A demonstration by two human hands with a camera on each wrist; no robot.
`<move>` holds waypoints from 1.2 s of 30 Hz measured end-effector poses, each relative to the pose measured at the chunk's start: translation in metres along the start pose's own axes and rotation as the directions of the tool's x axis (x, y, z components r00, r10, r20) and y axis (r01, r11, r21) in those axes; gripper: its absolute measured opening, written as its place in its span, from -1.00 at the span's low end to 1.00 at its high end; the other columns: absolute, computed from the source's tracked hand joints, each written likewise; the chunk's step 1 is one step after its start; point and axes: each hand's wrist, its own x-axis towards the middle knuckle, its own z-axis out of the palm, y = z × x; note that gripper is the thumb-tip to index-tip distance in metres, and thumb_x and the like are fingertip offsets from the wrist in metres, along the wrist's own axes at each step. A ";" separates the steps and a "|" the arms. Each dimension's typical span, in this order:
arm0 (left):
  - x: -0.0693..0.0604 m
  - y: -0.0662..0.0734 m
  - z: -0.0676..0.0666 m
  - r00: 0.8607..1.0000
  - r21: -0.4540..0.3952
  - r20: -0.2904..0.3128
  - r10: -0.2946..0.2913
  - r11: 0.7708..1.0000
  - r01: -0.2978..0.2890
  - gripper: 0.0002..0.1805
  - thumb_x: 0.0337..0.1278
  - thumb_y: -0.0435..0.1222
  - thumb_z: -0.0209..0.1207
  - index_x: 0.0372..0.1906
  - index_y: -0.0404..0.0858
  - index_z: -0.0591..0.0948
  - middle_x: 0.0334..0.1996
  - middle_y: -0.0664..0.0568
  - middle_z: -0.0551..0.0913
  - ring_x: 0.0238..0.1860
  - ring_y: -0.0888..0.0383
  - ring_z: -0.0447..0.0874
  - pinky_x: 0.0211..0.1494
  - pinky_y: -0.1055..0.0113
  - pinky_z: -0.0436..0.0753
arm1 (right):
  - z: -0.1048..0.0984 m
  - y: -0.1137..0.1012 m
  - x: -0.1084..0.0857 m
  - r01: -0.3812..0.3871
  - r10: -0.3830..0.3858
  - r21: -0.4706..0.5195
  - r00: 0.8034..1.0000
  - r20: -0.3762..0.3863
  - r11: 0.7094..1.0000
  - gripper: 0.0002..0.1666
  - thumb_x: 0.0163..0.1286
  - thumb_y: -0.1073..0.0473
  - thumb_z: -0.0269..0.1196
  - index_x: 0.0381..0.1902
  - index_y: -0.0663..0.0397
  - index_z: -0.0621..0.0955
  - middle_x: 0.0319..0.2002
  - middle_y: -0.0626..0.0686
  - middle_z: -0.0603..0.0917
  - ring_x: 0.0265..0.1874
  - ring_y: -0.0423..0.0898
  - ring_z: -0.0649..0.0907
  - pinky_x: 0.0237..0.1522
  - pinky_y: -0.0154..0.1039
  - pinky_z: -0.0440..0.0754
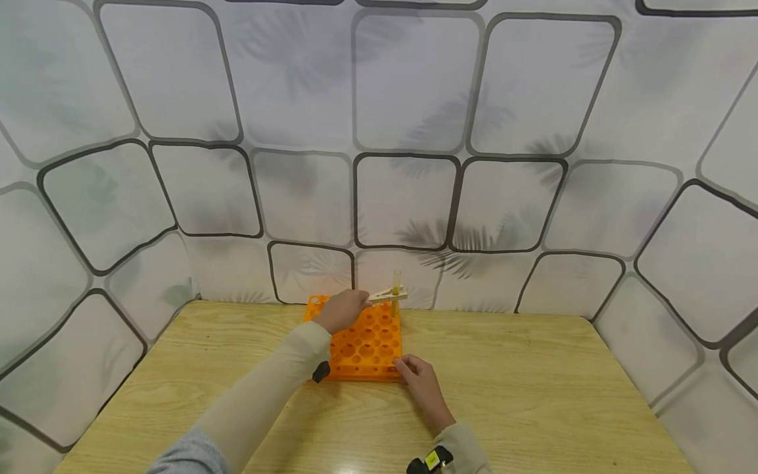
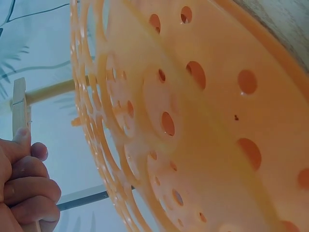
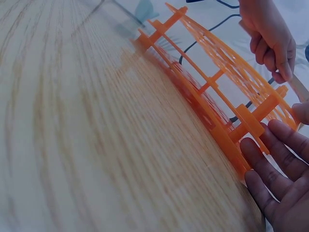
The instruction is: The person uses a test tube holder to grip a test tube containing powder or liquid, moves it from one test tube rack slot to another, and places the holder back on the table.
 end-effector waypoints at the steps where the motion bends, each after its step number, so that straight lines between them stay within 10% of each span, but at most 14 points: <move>1: 0.000 0.000 0.000 1.000 0.000 0.002 0.000 1.000 0.000 -0.69 0.40 -0.18 -0.05 -0.26 -0.32 0.59 -0.62 0.03 0.47 -0.72 0.21 0.28 -0.63 0.40 0.30 | 0.000 0.000 0.000 0.003 -0.003 0.002 1.000 0.000 1.000 -0.69 0.40 0.11 0.14 -0.22 0.32 0.59 -0.28 0.03 0.64 -0.29 -0.23 0.58 -0.23 -0.27 0.62; 36: -0.004 0.001 0.008 1.000 -0.015 0.017 -0.014 1.000 0.014 -0.71 0.39 -0.19 -0.03 -0.25 -0.32 0.58 -0.62 0.04 0.45 -0.67 0.20 0.27 -0.60 0.39 0.26 | -0.001 0.004 0.001 0.040 -0.040 0.023 0.999 0.020 0.999 -0.67 0.40 0.08 0.15 -0.25 0.33 0.57 -0.30 0.02 0.62 -0.32 -0.25 0.57 -0.26 -0.33 0.60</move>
